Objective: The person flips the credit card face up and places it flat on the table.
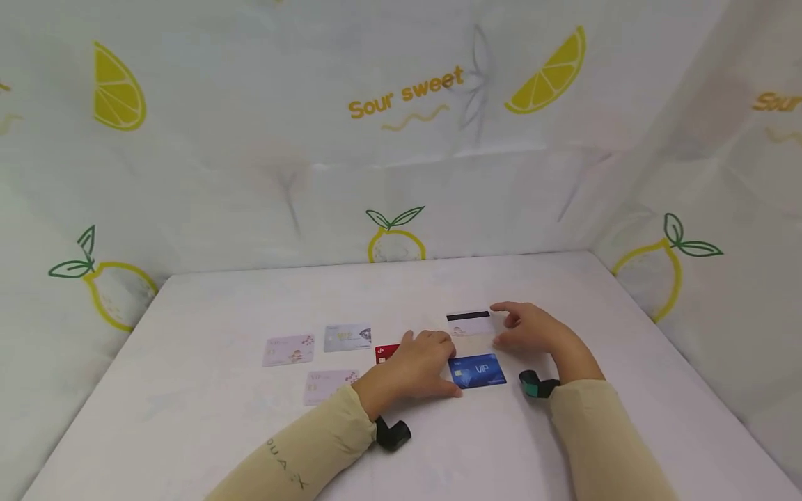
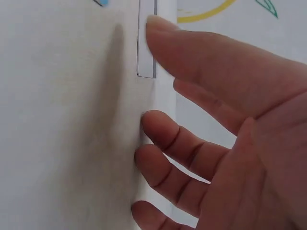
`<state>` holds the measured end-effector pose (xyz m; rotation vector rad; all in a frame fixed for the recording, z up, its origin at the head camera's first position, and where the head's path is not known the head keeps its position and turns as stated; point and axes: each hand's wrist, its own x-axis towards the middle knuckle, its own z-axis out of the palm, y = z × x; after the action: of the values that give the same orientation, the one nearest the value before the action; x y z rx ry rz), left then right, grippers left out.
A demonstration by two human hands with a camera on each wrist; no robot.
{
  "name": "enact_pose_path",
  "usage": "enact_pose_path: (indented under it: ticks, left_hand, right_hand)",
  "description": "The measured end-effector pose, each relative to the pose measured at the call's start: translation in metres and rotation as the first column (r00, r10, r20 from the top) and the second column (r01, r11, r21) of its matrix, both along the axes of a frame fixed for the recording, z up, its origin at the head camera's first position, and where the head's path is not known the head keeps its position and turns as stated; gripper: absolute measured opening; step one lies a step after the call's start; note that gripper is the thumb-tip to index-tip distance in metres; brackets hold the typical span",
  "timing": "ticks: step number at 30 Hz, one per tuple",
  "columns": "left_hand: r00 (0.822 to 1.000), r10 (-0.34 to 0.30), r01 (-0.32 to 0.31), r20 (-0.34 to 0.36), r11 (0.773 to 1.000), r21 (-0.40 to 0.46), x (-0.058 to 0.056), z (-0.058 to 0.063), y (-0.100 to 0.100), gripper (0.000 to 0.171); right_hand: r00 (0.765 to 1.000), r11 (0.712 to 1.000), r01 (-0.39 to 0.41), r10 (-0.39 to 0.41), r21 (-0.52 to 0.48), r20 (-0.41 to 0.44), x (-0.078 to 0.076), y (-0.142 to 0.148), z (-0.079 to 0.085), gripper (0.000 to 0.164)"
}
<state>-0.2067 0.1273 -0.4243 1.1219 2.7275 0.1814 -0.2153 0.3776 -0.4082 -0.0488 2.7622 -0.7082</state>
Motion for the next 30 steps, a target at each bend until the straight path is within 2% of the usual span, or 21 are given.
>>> enact_pose_path:
  ticks: [5,8,12,15,19,24,26,30]
  left_hand:
    - [1.000,-0.012,0.012,0.001,1.000,0.002,0.000,0.001,0.000,0.068]
    - [1.000,-0.018,0.018,0.018,1.000,0.006,-0.002,0.002,0.000,0.065]
    - [0.998,-0.007,0.004,0.064,0.999,0.040,-0.006,0.004,-0.001,0.054]
    - [0.992,0.007,-0.018,0.127,0.996,0.088,-0.011,0.007,-0.002,0.043]
    - [0.980,0.010,-0.039,0.201,0.989,0.139,-0.024,0.013,-0.005,0.037]
    - [0.956,0.094,-0.148,0.277,0.972,0.182,-0.048,0.017,-0.018,0.042]
    - [0.952,0.118,-0.173,0.284,0.968,0.180,-0.054,0.017,-0.023,0.048]
    - [0.954,0.150,-0.191,0.260,0.971,0.141,-0.061,0.014,-0.027,0.057]
  right_hand:
    - [0.998,0.999,0.016,-0.018,0.039,0.057,-0.016,-0.001,-0.004,0.072]
    - [0.998,0.999,0.028,-0.030,0.038,0.056,-0.021,-0.002,-0.006,0.069]
    - [0.998,0.999,0.047,-0.048,0.013,0.043,-0.025,-0.003,-0.009,0.066]
    - [0.997,0.997,0.072,-0.071,-0.009,0.043,-0.026,-0.003,-0.013,0.065]
    - [0.995,0.995,0.096,-0.095,-0.022,0.042,-0.024,-0.002,-0.016,0.062]
    - [0.996,0.995,0.084,-0.083,-0.060,0.026,-0.024,-0.012,-0.015,0.059]
    - [0.997,0.995,0.076,-0.075,-0.070,0.019,-0.025,-0.017,-0.014,0.059]
    - [0.997,0.995,0.072,-0.071,-0.066,0.025,-0.028,-0.030,-0.013,0.056]
